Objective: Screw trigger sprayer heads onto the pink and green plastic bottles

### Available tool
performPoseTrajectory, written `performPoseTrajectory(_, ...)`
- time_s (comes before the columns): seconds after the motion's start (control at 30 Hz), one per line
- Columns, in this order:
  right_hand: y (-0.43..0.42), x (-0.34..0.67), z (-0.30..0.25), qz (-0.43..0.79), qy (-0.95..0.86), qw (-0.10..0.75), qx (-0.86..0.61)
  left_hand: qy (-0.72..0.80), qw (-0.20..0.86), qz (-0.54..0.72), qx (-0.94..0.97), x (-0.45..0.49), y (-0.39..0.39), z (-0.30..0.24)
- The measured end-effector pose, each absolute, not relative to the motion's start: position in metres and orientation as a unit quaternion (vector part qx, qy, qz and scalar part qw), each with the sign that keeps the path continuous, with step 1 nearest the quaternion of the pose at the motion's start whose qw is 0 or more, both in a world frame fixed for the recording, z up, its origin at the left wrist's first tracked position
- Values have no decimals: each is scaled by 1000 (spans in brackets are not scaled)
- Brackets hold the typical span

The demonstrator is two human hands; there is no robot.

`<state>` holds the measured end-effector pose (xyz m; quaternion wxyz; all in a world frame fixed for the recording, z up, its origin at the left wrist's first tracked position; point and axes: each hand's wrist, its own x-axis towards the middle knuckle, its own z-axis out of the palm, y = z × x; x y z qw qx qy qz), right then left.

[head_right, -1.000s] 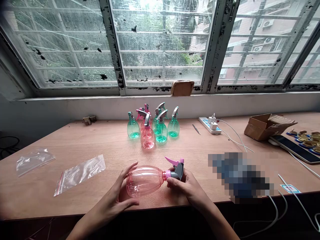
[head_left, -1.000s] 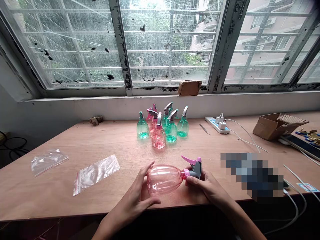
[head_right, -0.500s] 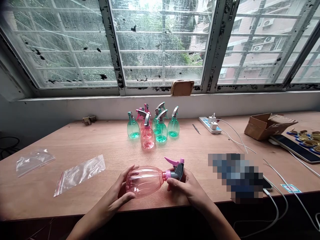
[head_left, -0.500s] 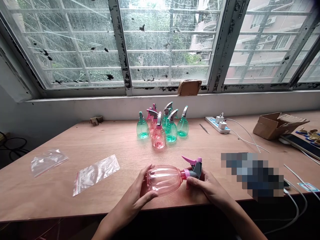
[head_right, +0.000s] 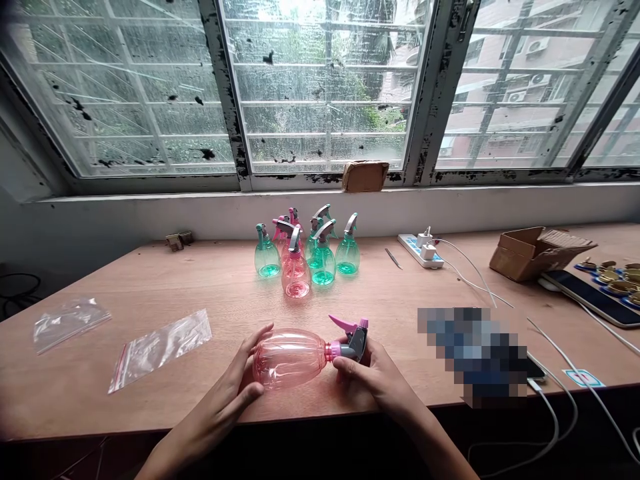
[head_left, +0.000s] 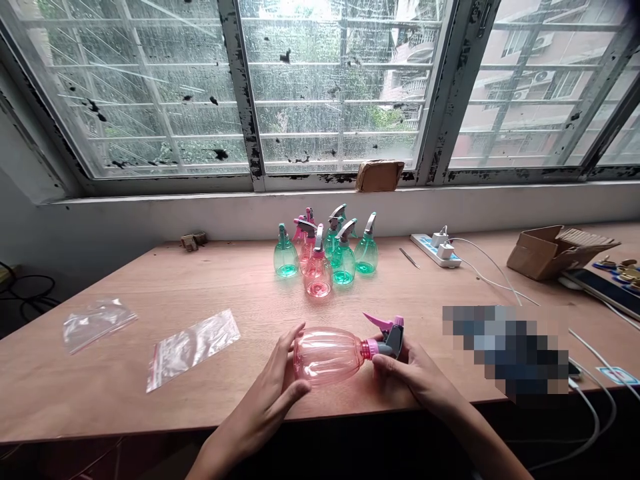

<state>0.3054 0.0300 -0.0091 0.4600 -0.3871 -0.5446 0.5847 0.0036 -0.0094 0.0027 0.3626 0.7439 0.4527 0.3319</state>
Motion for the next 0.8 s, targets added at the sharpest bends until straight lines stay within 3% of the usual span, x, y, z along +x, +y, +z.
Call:
performPoseTrajectory(0.23, 30, 304, -10, 588, -549, 461, -373, 507, 370, 328, 706, 7, -10, 10)
performPoseTrajectory(0.43, 31, 304, -20, 611, -539, 450, -364, 443, 373, 362, 730, 8, -9, 6)
performPoseTrajectory(0.63, 31, 304, -25, 600, -527, 449, -400, 431, 269, 359, 783, 7, -8, 2)
performPoseTrajectory(0.8, 30, 304, -22, 602, -534, 451, -387, 464, 354, 332, 741, 6, -10, 5)
